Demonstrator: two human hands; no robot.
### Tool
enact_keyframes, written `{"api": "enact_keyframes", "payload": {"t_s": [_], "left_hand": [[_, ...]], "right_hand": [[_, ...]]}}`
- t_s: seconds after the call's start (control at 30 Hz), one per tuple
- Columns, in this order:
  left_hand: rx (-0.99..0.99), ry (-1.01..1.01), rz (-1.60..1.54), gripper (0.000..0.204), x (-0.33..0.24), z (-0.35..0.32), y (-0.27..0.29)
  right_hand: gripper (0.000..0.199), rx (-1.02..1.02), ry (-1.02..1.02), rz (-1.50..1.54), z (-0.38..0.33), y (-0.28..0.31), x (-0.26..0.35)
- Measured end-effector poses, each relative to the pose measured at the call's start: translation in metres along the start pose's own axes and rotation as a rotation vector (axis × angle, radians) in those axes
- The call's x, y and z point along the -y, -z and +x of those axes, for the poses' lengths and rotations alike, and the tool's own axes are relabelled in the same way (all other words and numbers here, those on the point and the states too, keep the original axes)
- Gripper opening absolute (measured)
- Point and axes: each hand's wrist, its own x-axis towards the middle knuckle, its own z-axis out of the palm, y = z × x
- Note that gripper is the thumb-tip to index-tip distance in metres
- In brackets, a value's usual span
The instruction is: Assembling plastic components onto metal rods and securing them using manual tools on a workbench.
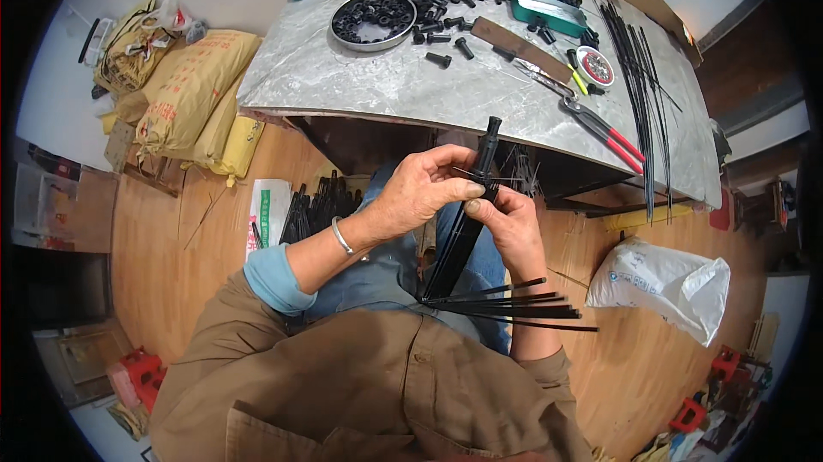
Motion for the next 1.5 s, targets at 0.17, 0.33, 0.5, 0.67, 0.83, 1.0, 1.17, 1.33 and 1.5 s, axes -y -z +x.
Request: {"api": "enact_keyframes", "payload": {"t_s": [0.17,0.33,0.5,0.67,0.83,1.0,1.17,1.33,1.5], "left_hand": [[0.05,-0.023,0.017,0.031,0.0,0.001,0.003],[0.128,-0.072,0.069,0.032,0.008,0.008,0.006],[0.139,-0.022,-0.01,0.034,0.015,0.008,0.005],[0.065,0.039,-0.181,0.034,0.026,0.012,0.011],[0.05,0.062,-0.279,0.033,0.027,0.011,0.011],[0.05,0.069,-0.299,0.03,0.023,0.008,0.008],[0.087,0.137,-0.27,0.029,0.011,0.008,0.006],[0.113,0.1,-0.246,0.031,0.011,0.007,0.006],[0.131,0.064,-0.242,0.033,0.012,0.007,0.002]], "right_hand": [[0.028,0.125,-0.081,0.168,0.007,0.013,-0.011],[0.036,0.29,-0.139,0.363,0.016,0.021,-0.022],[0.035,0.294,-0.148,0.453,0.019,0.02,-0.035],[0.024,0.03,-0.088,0.211,0.005,0.007,-0.019],[0.021,-0.046,-0.037,0.086,-0.002,0.002,-0.01],[0.02,-0.095,0.023,-0.104,-0.006,0.001,-0.002],[0.022,-0.087,0.008,-0.182,-0.011,0.001,0.01],[0.023,0.035,-0.049,0.023,-0.004,0.01,-0.004],[0.034,0.139,-0.102,0.167,0.001,0.019,-0.014]]}}
